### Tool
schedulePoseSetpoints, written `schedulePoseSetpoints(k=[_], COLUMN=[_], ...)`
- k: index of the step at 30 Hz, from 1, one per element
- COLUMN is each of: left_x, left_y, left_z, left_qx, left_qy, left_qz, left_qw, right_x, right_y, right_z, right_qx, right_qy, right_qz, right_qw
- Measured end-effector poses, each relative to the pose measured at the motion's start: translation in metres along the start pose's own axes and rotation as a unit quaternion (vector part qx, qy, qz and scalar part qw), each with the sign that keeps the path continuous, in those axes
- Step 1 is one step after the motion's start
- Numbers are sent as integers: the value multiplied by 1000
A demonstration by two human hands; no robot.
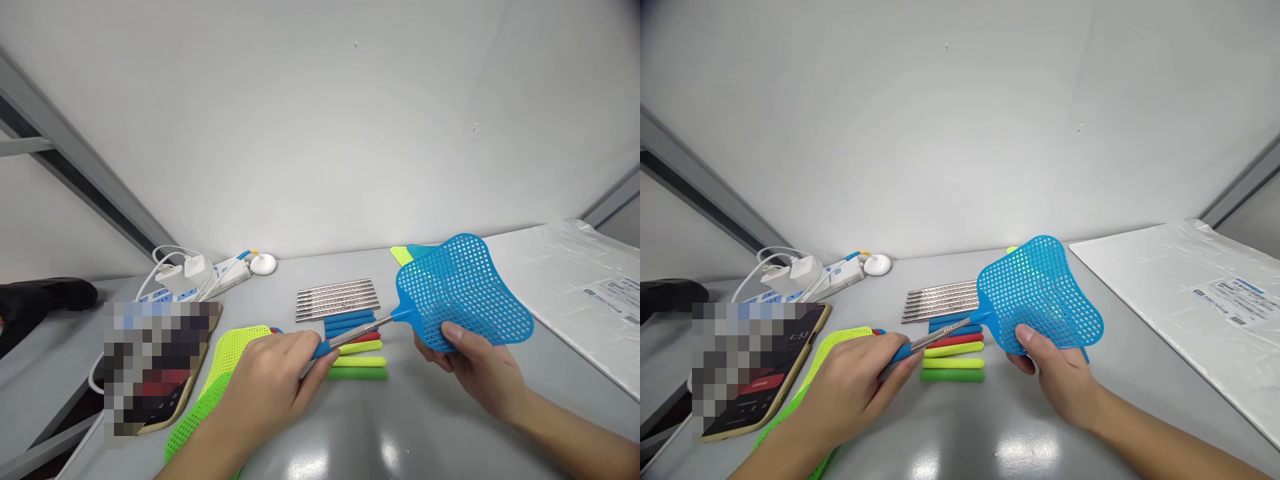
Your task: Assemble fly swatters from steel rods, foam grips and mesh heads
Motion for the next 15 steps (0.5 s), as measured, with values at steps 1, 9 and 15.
schedulePoseSetpoints(k=[1,9,15], left_x=[0,0,8], left_y=[1,17,27], left_z=[0,6,3], left_qx=[0,29,72], left_qy=[-1,-11,-21], left_qz=[-3,-1,30], left_qw=[1000,1000,997], right_x=[0,0,-2], right_y=[4,6,-5], right_z=[4,7,-4], right_qx=[-2,31,47], right_qy=[10,-1,-2], right_qz=[-17,-34,-16], right_qw=[1000,999,999])
Point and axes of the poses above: each hand's wrist, its own x-axis away from the middle knuckle, its own z-axis out of the back of the hand, y = z × x, the point moved 9 cm from there along -x, towards the middle knuckle, and after that the axes turned 5 degrees about -x, right-handed, at the moved point
